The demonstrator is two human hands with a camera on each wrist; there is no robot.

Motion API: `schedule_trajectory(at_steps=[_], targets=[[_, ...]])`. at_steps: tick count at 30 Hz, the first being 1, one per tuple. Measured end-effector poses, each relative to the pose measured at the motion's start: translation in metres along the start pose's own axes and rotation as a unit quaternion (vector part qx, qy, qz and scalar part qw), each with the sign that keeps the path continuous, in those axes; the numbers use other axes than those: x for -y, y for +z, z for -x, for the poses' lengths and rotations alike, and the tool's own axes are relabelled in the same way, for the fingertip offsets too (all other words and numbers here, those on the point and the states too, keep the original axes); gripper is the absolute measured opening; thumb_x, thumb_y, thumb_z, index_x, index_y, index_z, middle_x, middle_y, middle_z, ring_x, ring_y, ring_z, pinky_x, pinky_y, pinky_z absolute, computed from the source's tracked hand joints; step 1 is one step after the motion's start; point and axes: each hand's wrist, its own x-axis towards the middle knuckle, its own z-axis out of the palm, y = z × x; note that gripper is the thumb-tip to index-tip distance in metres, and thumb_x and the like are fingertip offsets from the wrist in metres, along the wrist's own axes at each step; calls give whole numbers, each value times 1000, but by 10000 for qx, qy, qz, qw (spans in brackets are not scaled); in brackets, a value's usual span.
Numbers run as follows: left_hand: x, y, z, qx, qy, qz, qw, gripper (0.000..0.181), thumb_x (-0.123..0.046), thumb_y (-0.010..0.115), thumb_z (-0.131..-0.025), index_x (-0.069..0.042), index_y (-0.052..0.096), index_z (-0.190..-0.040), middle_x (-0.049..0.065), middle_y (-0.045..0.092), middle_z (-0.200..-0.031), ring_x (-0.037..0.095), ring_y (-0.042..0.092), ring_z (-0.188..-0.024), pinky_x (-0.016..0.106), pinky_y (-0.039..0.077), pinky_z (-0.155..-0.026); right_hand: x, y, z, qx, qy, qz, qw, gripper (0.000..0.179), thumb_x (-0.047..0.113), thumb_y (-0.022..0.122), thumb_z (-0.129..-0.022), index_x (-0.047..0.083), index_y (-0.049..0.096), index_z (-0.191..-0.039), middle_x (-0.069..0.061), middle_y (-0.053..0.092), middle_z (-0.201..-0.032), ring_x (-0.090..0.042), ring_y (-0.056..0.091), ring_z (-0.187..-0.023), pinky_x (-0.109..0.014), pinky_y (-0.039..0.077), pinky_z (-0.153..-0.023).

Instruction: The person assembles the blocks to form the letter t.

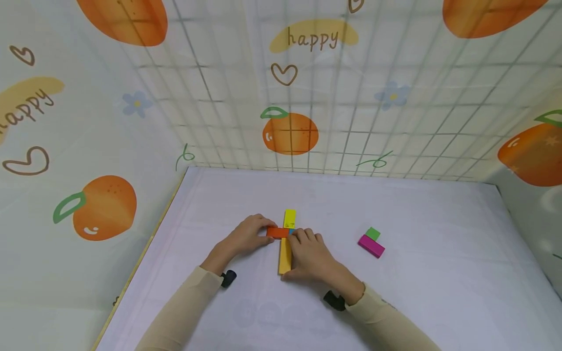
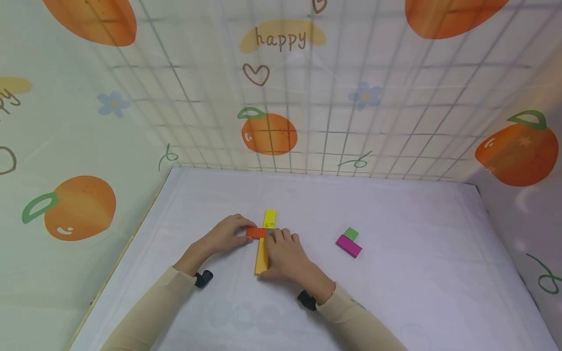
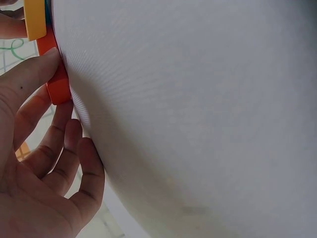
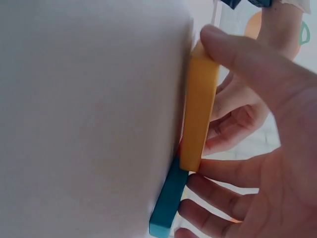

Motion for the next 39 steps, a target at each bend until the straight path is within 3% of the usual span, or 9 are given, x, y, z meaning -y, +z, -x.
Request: schedule_trajectory(at_steps=[14,27,39], targets=[[-1,1,1,-20,-100,-53,9999,33,-24,77,-90,-19,71,-122,-2,61,-112,17,54,-101,36,47,-91,2,4,2,-98,-25,434,9990,103,74,78,-66,3,53,-136,-14,50,-135,-34,45,-119,-50,43,-91],[2,1,1,-16,42,-45,10000,31,-25,77,-90,-22,71,-120,-3,61,-114,17,54,-105,37,46,-94,-7,2,5,-146,-439,131,9988,101,70,79,-69,3,52,-138,-13,48,-135,-33,43,-121,-49,42,-100],[1,1,1,-3,-4,-107,9999,32,-24,77,-90,-20,70,-122,-2,61,-113,18,54,-102,37,47,-92,-8,4,5,-276,-511,215,9981,101,71,79,-68,3,52,-138,-13,49,-133,-32,44,-119,-49,43,-97]])
